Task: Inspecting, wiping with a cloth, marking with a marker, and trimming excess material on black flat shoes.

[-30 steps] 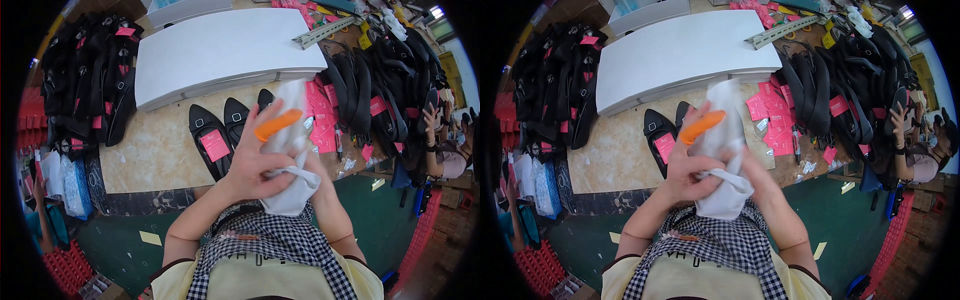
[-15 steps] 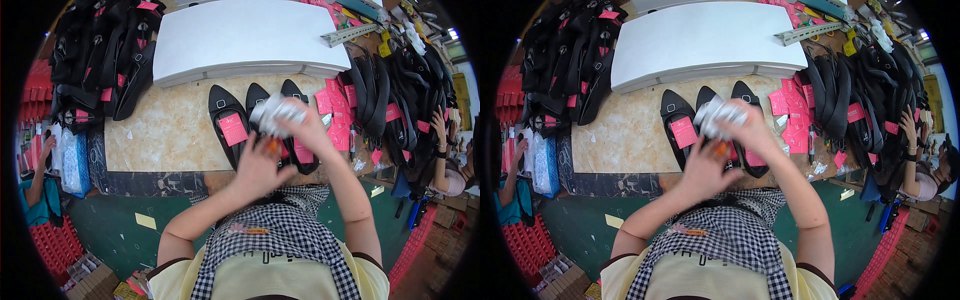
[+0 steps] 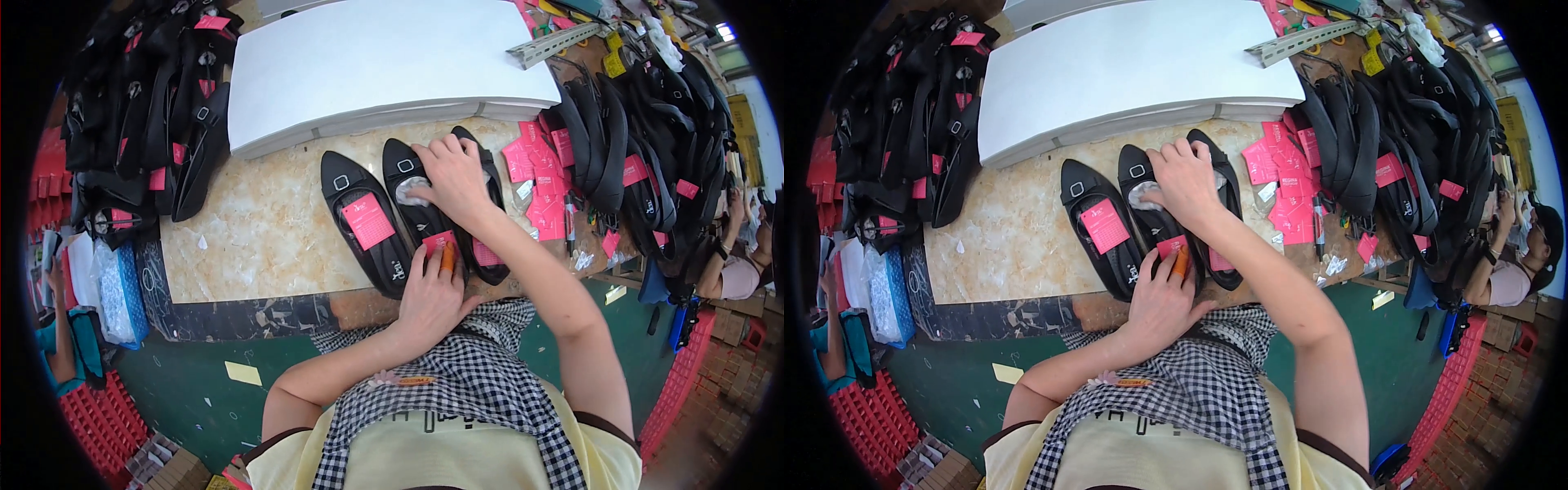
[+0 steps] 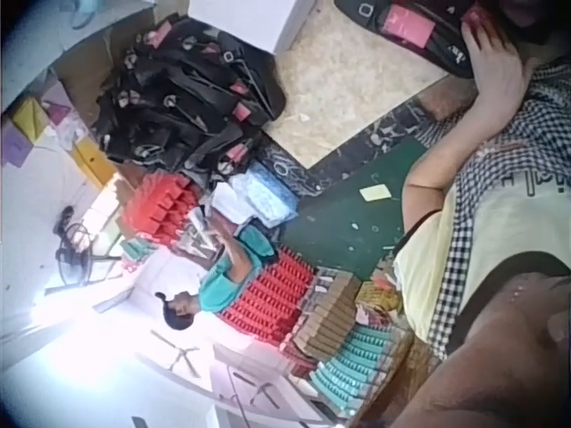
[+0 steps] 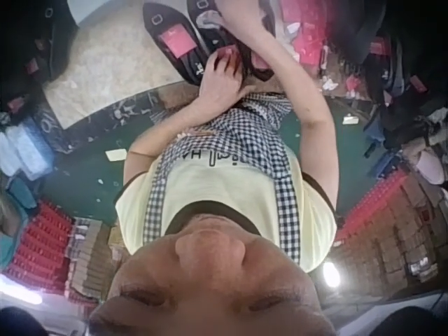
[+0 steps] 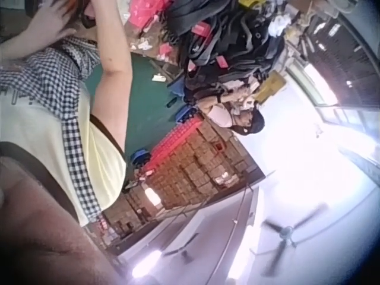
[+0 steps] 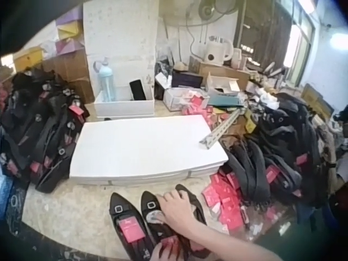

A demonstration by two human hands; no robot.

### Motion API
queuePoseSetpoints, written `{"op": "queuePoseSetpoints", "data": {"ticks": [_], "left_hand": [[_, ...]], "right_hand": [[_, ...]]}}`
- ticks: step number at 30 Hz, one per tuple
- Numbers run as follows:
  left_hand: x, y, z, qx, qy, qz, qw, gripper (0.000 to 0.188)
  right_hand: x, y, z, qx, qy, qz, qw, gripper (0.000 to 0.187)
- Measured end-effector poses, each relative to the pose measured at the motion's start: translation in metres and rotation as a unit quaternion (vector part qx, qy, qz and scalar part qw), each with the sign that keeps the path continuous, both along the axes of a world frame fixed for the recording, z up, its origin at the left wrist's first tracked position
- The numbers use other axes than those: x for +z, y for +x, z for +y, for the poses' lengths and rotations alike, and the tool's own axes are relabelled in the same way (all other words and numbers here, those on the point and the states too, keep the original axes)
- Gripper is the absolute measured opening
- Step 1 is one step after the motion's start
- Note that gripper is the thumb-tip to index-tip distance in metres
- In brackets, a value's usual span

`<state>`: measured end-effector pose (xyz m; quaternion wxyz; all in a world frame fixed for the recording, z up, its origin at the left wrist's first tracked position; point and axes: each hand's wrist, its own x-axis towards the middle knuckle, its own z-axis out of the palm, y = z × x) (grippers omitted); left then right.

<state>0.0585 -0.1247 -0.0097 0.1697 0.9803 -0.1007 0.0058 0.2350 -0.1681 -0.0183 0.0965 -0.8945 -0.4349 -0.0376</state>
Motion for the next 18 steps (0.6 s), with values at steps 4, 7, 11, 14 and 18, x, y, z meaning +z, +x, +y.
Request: {"op": "queuePoseSetpoints", "data": {"ticks": [4, 7, 11, 14, 18], "left_hand": [[0.027, 0.024, 0.026, -0.041, 0.014, 0.018, 0.999, 0.053], [0.049, 0.129, 0.085, 0.057, 0.024, -0.133, 0.989, 0.039], [0.012, 0.219, 0.178, 0.217, 0.143, -0.184, 0.948, 0.062], [0.005, 0.216, 0.170, 0.228, 0.056, -0.155, 0.960, 0.053], [0.046, 0.167, 0.102, 0.045, -0.102, -0.240, 0.964, 0.016]], "right_hand": [[-0.003, -0.005, -0.007, -0.004, 0.036, 0.047, 0.998, 0.069], [0.018, -0.014, -0.039, 0.006, 0.104, 0.077, 0.992, 0.067], [0.032, -0.045, -0.067, -0.040, 0.161, 0.143, 0.976, 0.060], [0.034, -0.057, -0.082, -0.084, 0.208, 0.200, 0.954, 0.055], [0.047, -0.056, -0.091, -0.157, 0.403, 0.392, 0.812, 0.063]]}}
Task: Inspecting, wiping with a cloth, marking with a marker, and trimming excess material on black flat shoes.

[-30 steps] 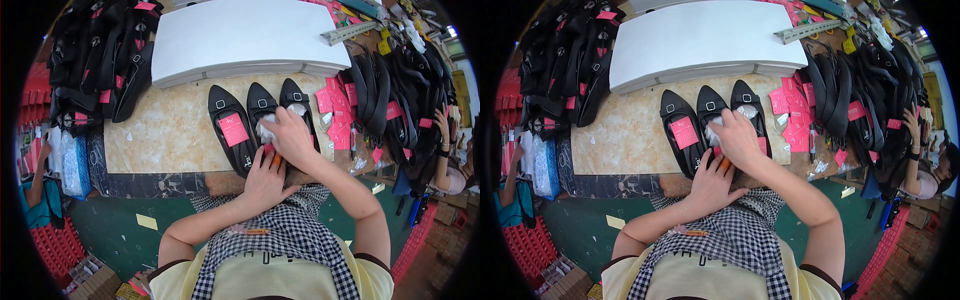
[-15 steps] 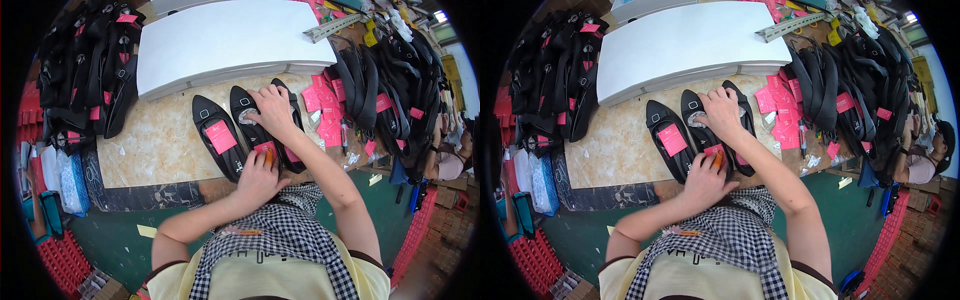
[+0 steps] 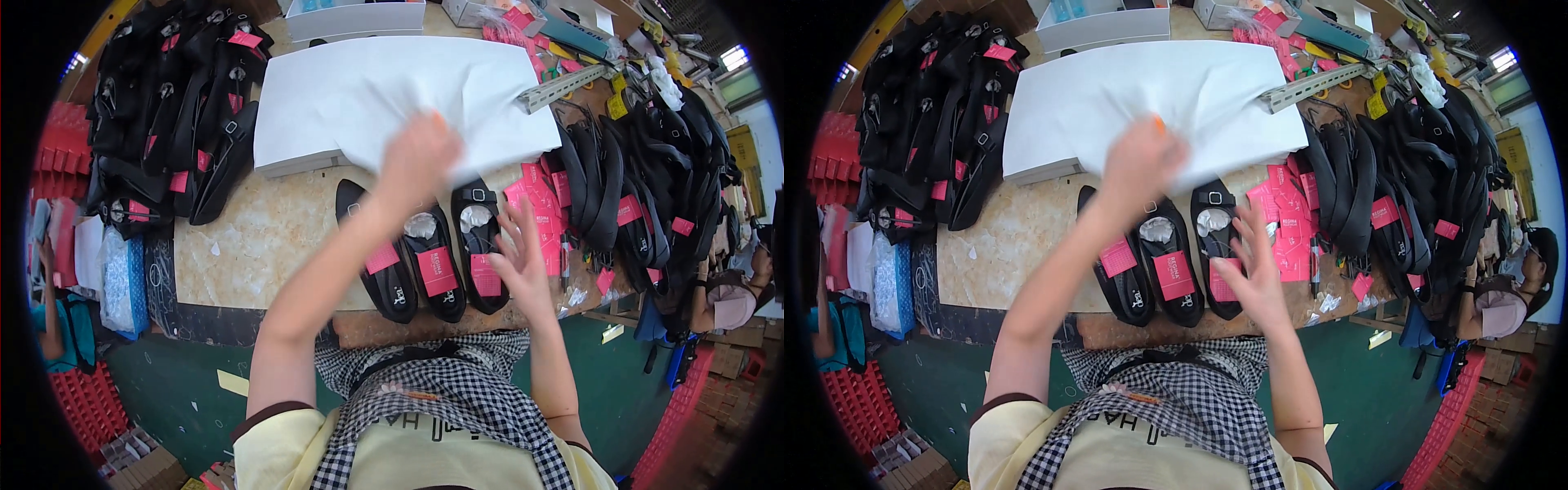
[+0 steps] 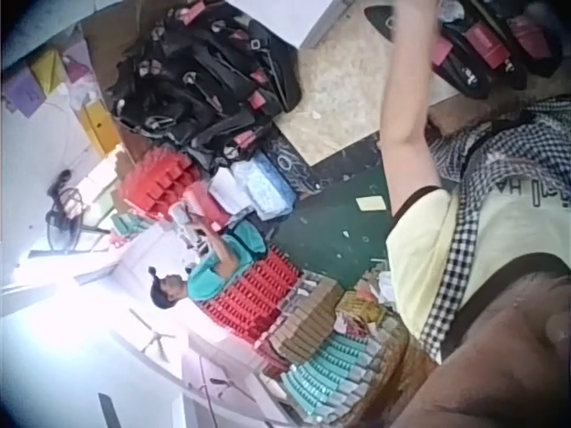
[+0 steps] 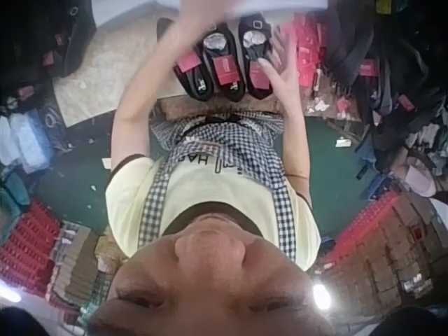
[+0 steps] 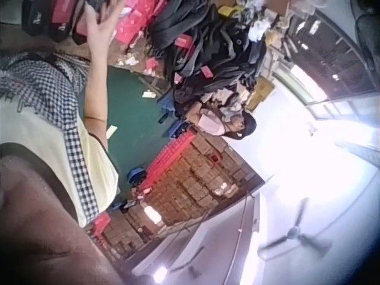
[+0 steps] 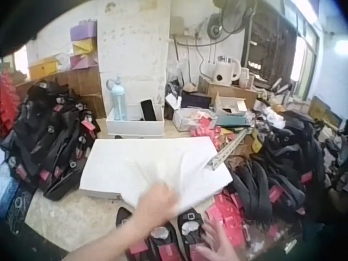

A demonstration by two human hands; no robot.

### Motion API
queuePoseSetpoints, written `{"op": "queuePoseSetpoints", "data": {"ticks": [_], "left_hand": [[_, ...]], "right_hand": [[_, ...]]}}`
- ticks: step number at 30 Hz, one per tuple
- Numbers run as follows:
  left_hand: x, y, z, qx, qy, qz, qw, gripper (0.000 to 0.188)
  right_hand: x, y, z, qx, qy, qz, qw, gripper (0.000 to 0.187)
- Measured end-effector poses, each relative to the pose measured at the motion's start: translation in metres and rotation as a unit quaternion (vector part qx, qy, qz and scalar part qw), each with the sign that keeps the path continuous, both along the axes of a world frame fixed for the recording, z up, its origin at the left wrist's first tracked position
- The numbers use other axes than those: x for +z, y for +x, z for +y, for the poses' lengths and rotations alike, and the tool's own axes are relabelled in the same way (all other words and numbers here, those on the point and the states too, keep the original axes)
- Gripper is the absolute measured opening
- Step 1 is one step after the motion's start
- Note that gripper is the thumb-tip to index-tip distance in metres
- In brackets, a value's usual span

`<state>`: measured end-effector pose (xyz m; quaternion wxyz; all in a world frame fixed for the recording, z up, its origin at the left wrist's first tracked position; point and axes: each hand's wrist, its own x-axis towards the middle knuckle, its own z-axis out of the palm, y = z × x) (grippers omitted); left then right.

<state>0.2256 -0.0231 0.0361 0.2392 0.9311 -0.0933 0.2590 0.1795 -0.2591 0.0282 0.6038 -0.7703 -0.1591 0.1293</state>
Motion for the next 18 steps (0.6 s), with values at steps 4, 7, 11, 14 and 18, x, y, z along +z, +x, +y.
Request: {"op": "queuePoseSetpoints", "data": {"ticks": [4, 7, 11, 14, 18], "left_hand": [[0.065, -0.134, -0.067, -0.331, -0.204, 0.048, 0.920, 0.011], [0.051, -0.117, -0.035, -0.090, -0.204, -0.073, 0.972, 0.012], [0.011, -0.159, -0.013, -0.005, -0.197, -0.053, 0.979, 0.021], [0.012, -0.139, -0.006, 0.162, -0.546, 0.008, 0.822, 0.047], [-0.009, -0.152, 0.012, 0.067, -0.747, 0.116, 0.651, 0.051]], "right_hand": [[-0.008, 0.012, -0.012, 0.015, 0.372, 0.457, 0.808, 0.059], [-0.004, -0.025, 0.020, 0.080, 0.266, 0.349, 0.895, 0.047], [0.024, -0.004, 0.044, 0.258, 0.040, 0.247, 0.933, 0.048], [0.027, -0.006, 0.063, 0.248, -0.031, -0.124, 0.960, 0.085], [0.004, -0.016, 0.102, 0.261, -0.034, -0.270, 0.926, 0.065]]}}
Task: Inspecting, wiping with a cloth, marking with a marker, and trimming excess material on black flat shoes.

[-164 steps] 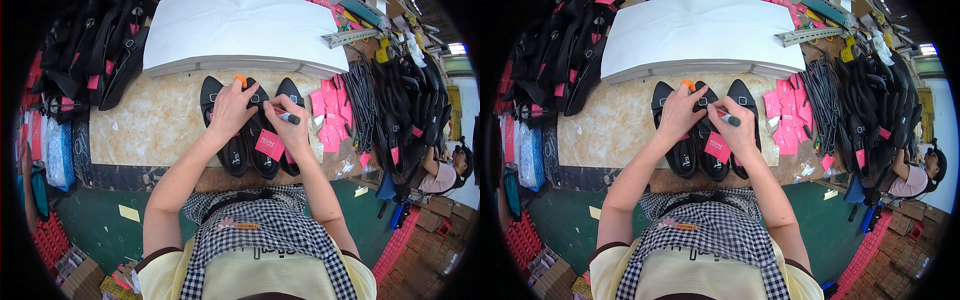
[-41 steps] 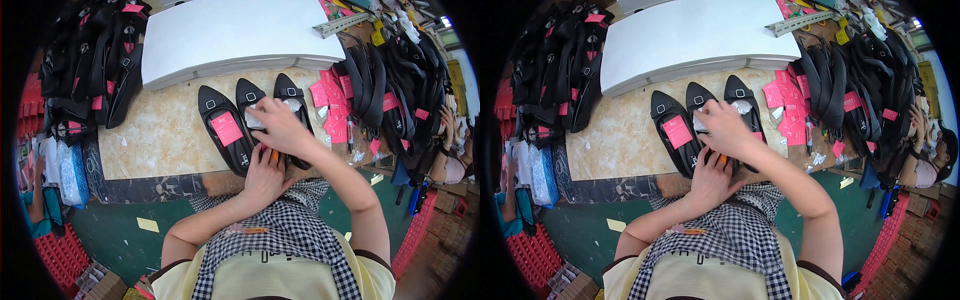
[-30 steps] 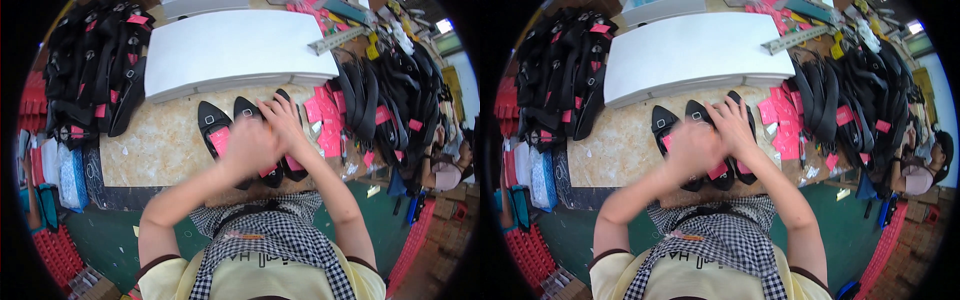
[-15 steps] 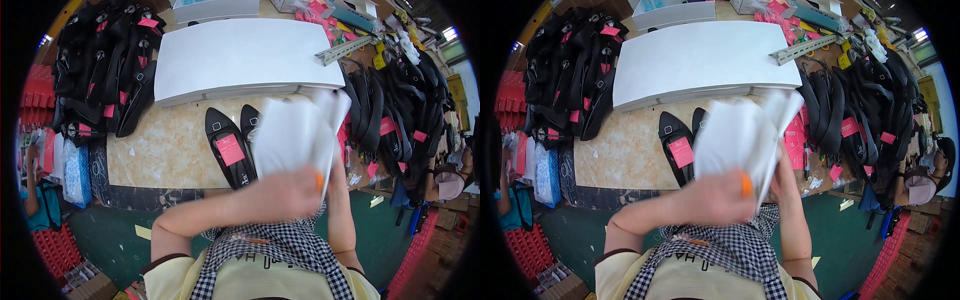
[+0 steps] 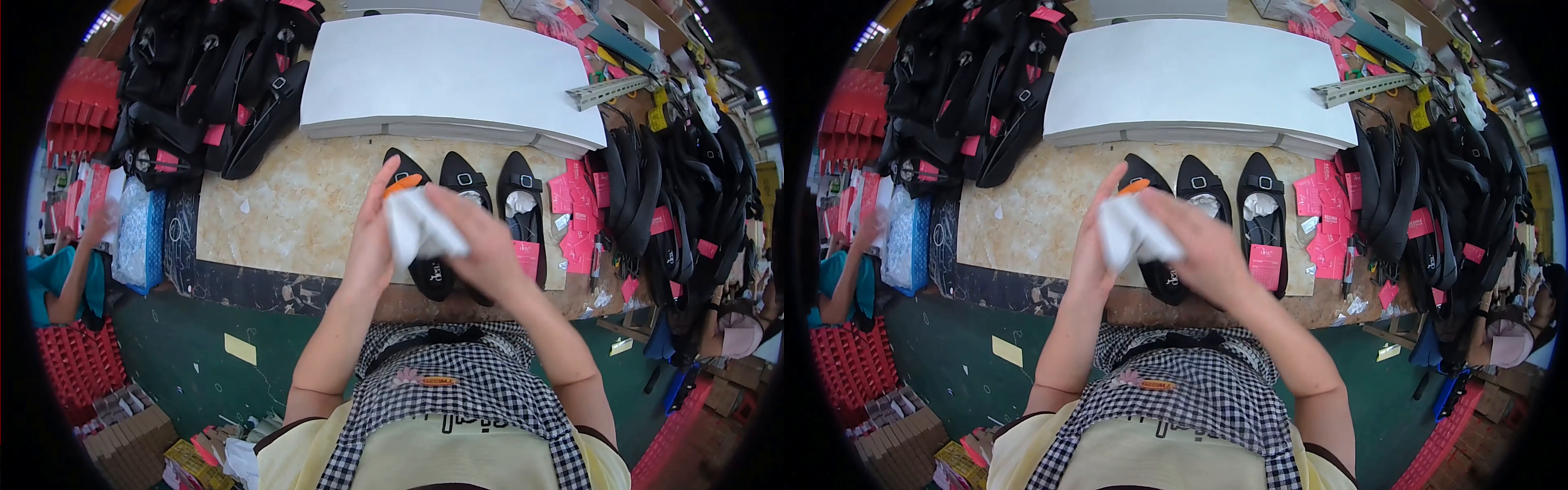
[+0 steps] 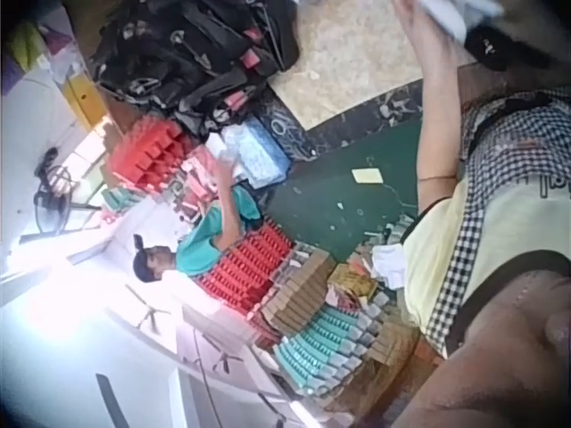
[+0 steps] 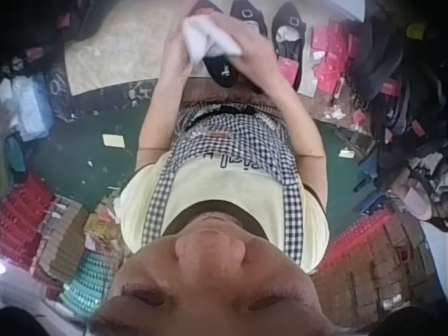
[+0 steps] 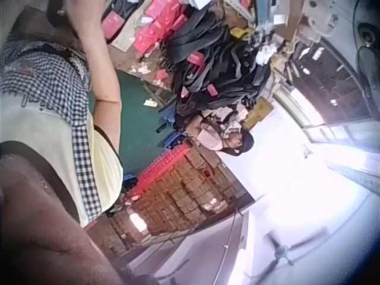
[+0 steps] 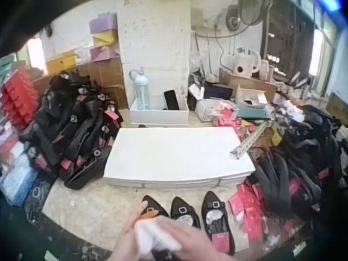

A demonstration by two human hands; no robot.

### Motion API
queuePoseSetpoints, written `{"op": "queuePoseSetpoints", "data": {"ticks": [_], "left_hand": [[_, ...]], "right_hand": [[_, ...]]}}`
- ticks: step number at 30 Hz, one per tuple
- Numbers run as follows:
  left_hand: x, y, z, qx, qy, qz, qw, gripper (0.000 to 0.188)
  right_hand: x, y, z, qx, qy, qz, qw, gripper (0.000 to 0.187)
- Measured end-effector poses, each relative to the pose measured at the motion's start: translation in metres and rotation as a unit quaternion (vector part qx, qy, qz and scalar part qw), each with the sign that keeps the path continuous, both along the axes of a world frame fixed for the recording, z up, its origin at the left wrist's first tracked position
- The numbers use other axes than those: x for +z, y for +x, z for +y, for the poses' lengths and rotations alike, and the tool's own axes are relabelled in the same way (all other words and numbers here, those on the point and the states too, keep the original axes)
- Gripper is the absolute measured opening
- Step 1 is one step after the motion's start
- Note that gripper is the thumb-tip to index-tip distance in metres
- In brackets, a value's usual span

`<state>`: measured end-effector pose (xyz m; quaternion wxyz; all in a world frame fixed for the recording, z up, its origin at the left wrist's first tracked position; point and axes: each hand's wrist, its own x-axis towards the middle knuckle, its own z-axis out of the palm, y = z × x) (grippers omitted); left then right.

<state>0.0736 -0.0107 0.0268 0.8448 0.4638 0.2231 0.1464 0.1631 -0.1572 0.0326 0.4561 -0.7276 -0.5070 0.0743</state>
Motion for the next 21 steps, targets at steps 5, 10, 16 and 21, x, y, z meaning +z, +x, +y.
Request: {"op": "queuePoseSetpoints", "data": {"ticks": [5, 10, 16, 21], "left_hand": [[-0.027, -0.034, -0.021, -0.182, 0.757, 0.146, 0.610, 0.070], [-0.025, -0.061, -0.058, -0.223, 0.727, 0.106, 0.641, 0.074], [-0.029, -0.056, -0.059, -0.233, 0.732, 0.107, 0.631, 0.058], [-0.027, -0.053, -0.067, -0.217, 0.753, 0.094, 0.614, 0.053]], "right_hand": [[-0.018, 0.032, 0.020, -0.121, 0.092, 0.545, 0.825, 0.032], [-0.053, -0.003, 0.041, -0.040, -0.168, -0.226, 0.959, 0.017], [-0.050, 0.001, 0.067, -0.010, -0.192, -0.177, 0.965, 0.028], [-0.058, 0.043, 0.068, -0.062, -0.277, -0.131, 0.950, 0.067]]}}
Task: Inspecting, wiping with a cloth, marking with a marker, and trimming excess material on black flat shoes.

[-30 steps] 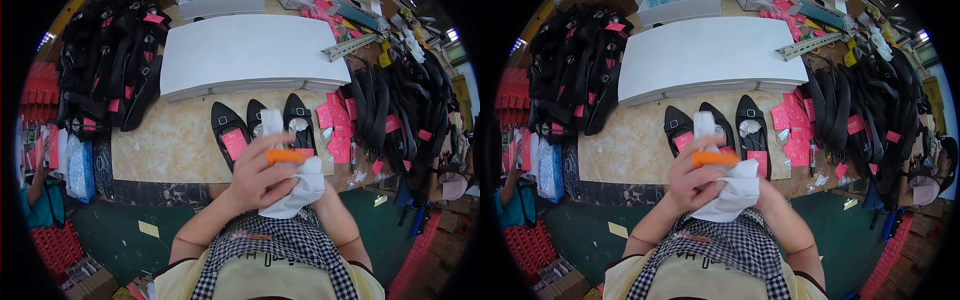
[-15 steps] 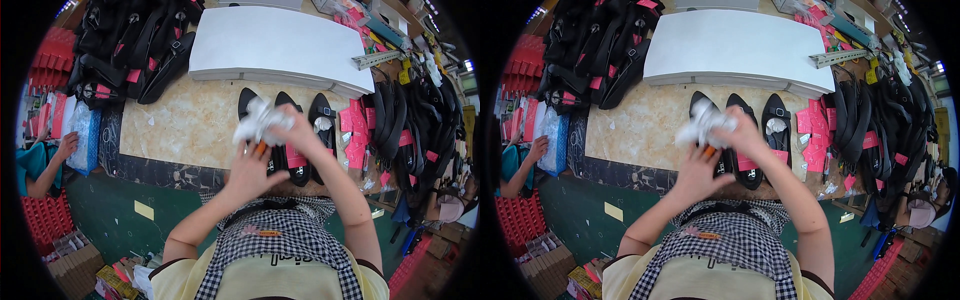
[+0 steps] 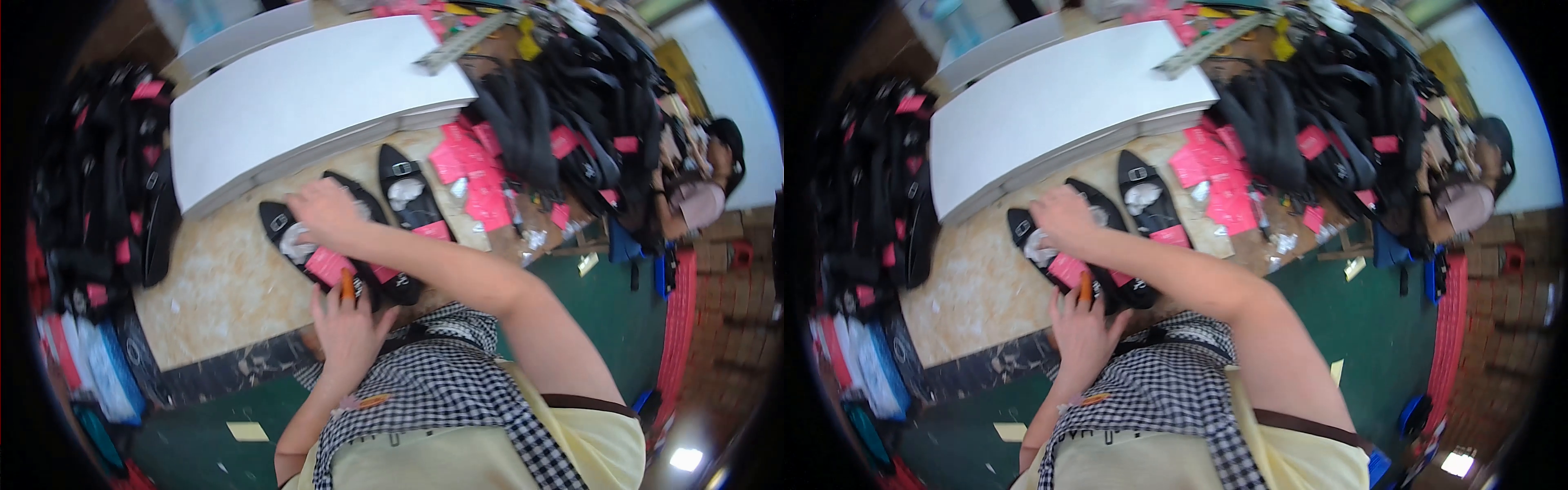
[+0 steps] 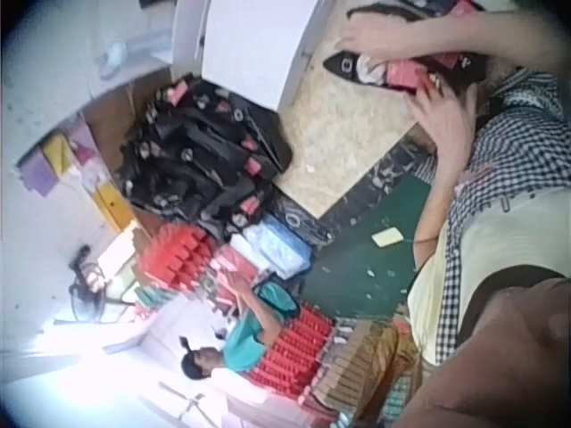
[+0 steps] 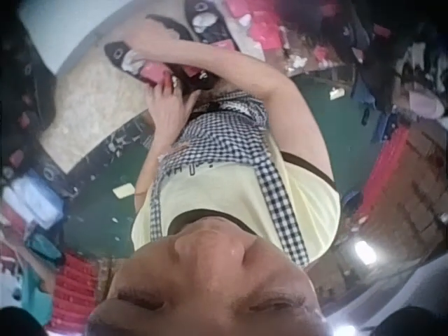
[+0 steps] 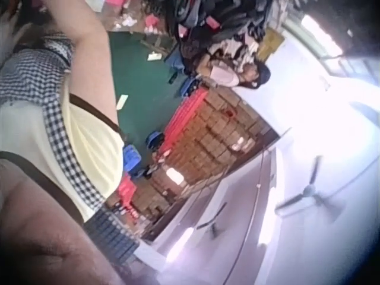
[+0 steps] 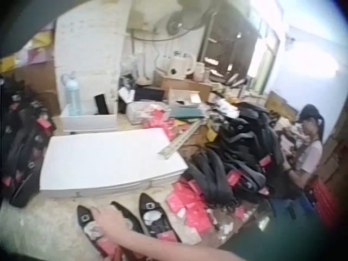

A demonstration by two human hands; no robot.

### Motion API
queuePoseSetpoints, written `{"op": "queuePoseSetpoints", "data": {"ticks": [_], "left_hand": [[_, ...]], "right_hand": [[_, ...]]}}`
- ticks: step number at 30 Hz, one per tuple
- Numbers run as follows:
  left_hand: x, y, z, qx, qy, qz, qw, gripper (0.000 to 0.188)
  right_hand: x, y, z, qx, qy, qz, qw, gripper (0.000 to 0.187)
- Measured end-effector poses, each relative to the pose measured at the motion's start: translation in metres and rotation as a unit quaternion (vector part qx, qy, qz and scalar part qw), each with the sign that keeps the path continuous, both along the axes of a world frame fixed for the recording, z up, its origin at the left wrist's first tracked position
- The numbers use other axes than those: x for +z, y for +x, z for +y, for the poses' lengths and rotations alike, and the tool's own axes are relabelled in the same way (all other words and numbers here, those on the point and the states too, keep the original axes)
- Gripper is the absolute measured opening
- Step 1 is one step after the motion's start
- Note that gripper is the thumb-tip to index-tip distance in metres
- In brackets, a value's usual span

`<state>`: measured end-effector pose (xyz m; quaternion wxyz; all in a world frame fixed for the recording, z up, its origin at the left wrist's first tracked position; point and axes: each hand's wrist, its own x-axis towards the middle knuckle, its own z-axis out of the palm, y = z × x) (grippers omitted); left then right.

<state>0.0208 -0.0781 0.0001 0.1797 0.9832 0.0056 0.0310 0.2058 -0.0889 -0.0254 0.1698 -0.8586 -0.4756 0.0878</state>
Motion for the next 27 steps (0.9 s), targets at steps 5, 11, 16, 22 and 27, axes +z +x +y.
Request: {"op": "queuePoseSetpoints", "data": {"ticks": [5, 11, 16, 22, 27], "left_hand": [[0.001, -0.001, 0.006, -0.015, 0.007, 0.009, 1.000, 0.055], [0.007, 0.000, 0.000, -0.021, -0.002, 0.016, 1.000, 0.057], [0.002, -0.003, 0.007, -0.018, -0.004, 0.035, 0.999, 0.055], [0.005, -0.003, 0.002, 0.015, 0.000, 0.054, 0.998, 0.048], [0.009, -0.002, 0.027, 0.093, -0.127, -0.047, 0.986, 0.039]], "right_hand": [[0.003, 0.007, -0.019, -0.026, 0.179, -0.100, 0.978, 0.077], [0.040, 0.092, -0.247, -0.429, -0.043, -0.318, 0.844, 0.093], [0.050, 0.146, -0.311, -0.458, 0.018, -0.285, 0.842, 0.056], [0.164, 0.173, -0.363, -0.416, 0.025, -0.450, 0.790, 0.051], [0.133, 0.230, -0.473, -0.473, -0.049, -0.448, 0.757, 0.058]]}}
